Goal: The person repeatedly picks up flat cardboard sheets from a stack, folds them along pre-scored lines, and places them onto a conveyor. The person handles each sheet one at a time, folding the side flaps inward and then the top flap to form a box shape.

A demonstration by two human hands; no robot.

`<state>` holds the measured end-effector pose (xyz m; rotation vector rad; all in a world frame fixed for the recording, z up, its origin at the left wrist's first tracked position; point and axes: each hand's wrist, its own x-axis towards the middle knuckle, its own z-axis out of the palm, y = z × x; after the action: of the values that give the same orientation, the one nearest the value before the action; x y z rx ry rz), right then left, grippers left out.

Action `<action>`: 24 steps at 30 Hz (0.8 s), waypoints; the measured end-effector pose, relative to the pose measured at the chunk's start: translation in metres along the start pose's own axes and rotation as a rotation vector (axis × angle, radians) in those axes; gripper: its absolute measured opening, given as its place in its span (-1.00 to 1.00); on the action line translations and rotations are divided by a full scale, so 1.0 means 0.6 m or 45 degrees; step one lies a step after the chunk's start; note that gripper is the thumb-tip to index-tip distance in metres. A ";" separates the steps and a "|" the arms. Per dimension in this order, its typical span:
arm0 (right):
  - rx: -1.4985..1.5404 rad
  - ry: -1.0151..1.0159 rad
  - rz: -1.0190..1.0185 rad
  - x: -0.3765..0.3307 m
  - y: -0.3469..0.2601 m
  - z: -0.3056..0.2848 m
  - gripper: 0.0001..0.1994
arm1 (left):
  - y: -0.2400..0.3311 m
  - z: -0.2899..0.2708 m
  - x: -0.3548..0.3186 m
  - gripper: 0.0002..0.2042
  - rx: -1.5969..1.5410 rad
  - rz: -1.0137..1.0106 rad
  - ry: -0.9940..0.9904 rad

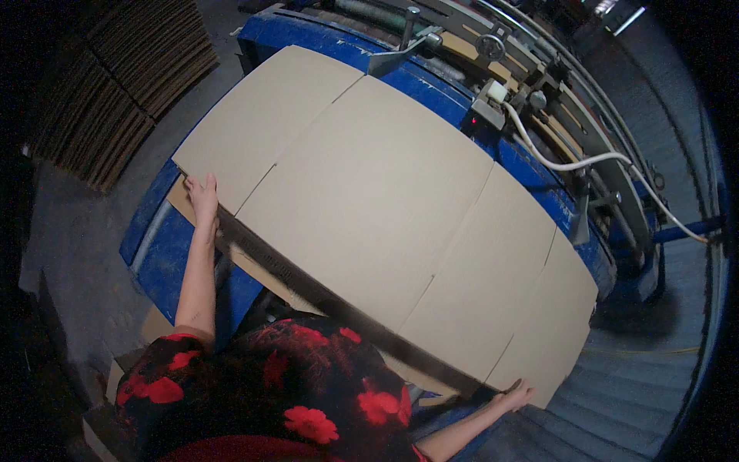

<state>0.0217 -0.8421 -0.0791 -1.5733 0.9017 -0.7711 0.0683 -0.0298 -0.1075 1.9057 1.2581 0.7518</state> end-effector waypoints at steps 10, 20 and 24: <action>0.357 0.292 -0.113 -0.033 -0.092 -0.030 -0.36 | 0.040 0.009 0.042 -0.58 -0.874 -0.295 -0.598; 1.016 -0.162 0.342 -0.109 -0.110 0.054 -0.65 | 0.079 -0.041 0.010 -0.54 -0.902 -0.508 -0.381; 0.975 -0.247 0.505 -0.104 -0.128 0.049 -0.69 | 0.084 -0.063 0.025 -0.59 -1.108 -0.655 -0.538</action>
<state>0.0272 -0.7663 -0.0095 -0.7470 0.6327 -0.5645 0.0699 -0.0200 -0.0434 0.9094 0.8733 0.4622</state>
